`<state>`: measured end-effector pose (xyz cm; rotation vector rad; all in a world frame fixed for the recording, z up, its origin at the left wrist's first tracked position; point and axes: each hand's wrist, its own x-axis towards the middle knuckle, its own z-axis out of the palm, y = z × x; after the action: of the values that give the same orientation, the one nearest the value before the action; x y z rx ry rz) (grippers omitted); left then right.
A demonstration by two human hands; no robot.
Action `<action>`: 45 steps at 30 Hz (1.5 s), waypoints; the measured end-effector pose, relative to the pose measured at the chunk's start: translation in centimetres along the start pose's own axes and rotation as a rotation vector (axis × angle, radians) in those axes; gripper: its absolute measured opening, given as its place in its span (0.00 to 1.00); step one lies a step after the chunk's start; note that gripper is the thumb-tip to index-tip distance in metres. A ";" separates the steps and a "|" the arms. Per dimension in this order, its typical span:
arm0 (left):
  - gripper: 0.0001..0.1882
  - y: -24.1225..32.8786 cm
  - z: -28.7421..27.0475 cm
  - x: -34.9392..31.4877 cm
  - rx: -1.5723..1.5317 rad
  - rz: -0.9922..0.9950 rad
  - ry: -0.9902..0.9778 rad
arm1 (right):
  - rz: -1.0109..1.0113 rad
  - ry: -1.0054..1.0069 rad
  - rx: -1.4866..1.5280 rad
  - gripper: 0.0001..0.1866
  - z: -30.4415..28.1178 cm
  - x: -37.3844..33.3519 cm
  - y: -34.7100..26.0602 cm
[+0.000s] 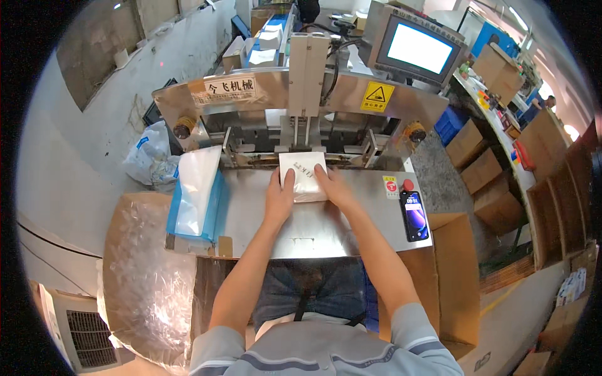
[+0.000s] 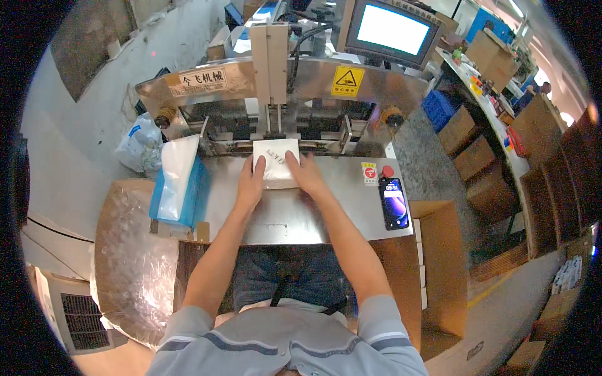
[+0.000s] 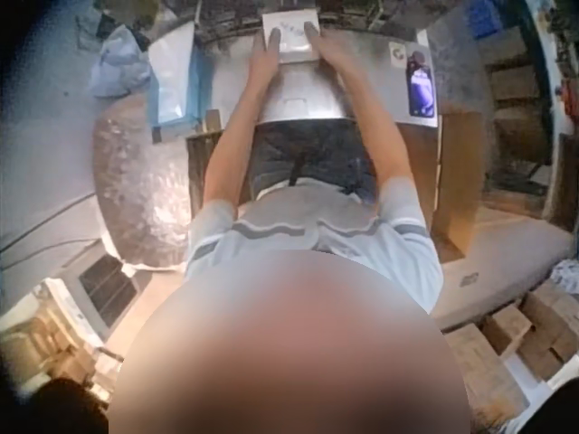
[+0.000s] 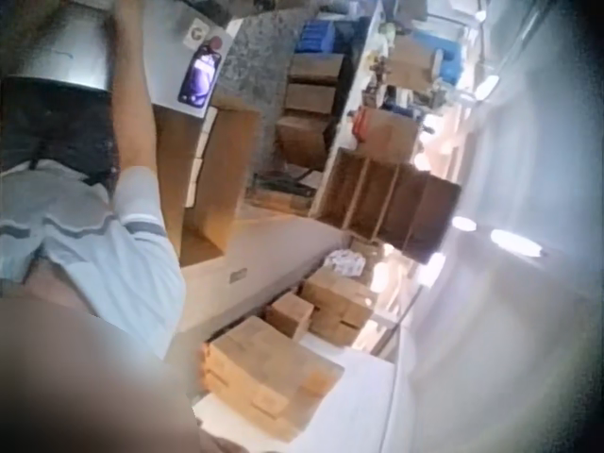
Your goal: Packaging white boxes into plastic bags using a heat-sealing machine.
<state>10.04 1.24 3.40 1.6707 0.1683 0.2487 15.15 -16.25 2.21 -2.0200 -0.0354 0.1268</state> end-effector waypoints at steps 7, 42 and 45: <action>0.24 0.1 -2.8 -2.8 -0.423 -0.287 -0.045 | 0.034 -0.176 0.485 0.46 -3.8 -6.7 -1.3; 0.17 2.1 -2.0 -7.5 0.397 0.095 -0.401 | 1.136 0.045 0.131 0.27 -25.7 -57.5 49.1; 0.17 1.1 -2.7 -7.2 0.434 0.081 -0.358 | 1.002 0.004 0.036 0.38 -25.1 -62.9 53.1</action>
<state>2.32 1.91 4.30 2.1246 -0.1242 -0.0351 -46.33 -67.09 -30.03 -1.8265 0.9764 0.7398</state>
